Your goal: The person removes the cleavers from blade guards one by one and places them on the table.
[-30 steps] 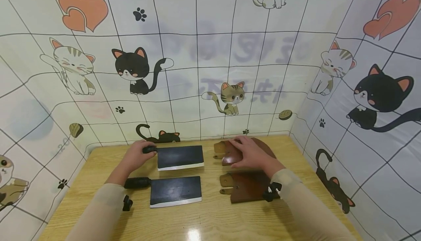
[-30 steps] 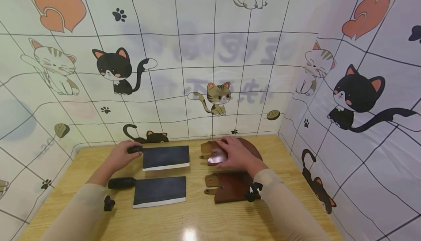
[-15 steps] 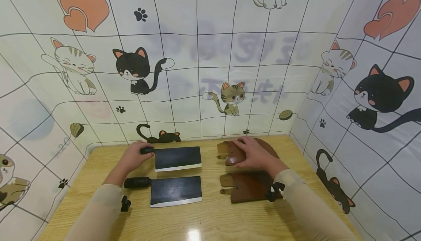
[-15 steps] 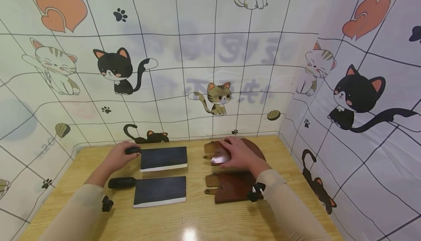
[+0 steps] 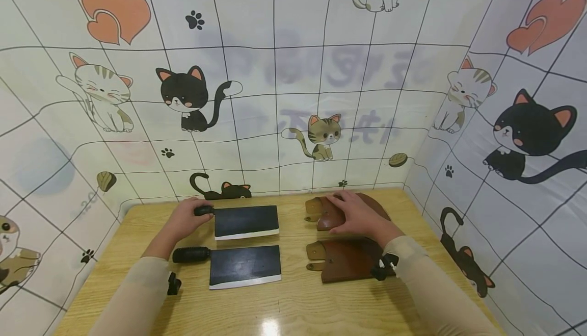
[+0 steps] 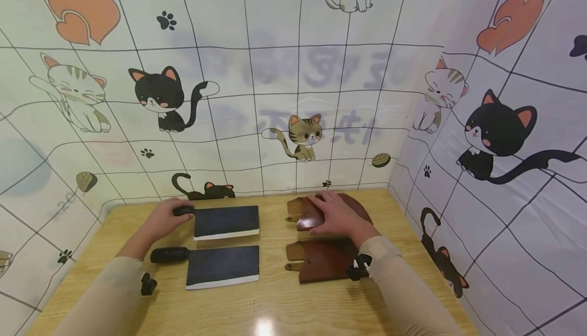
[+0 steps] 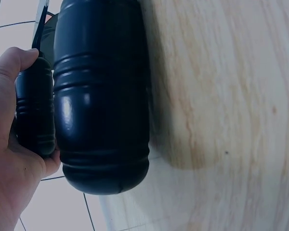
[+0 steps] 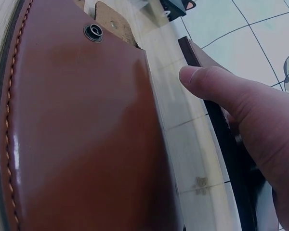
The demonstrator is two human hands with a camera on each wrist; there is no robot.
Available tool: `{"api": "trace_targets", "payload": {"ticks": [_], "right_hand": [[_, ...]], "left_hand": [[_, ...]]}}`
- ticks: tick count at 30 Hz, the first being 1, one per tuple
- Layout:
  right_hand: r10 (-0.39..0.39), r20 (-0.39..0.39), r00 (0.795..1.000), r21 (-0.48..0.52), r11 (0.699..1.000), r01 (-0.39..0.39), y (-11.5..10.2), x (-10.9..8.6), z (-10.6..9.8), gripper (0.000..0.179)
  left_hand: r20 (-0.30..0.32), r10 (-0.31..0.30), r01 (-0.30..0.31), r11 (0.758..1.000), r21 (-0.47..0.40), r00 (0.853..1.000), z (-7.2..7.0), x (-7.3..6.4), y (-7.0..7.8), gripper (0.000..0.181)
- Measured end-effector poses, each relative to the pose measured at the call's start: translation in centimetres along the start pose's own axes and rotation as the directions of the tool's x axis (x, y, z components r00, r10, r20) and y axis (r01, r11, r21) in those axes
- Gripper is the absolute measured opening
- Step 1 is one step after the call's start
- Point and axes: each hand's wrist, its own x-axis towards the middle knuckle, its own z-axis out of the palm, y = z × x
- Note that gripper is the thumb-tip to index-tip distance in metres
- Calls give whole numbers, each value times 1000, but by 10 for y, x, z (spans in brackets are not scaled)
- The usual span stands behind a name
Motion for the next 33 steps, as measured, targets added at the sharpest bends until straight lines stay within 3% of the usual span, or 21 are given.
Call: {"api": "trace_targets", "payload": {"ticks": [12,33], "right_hand": [[-39,5,999,-29,999,39,13,2,13,110],[-4,96,995,-13,1000,5,9,9,17,112]], "left_hand": [[17,-2,2,1000,-2,1000,2,2,2,34],[53,0,0,1000,10,999,14,10,-14,26]]}}
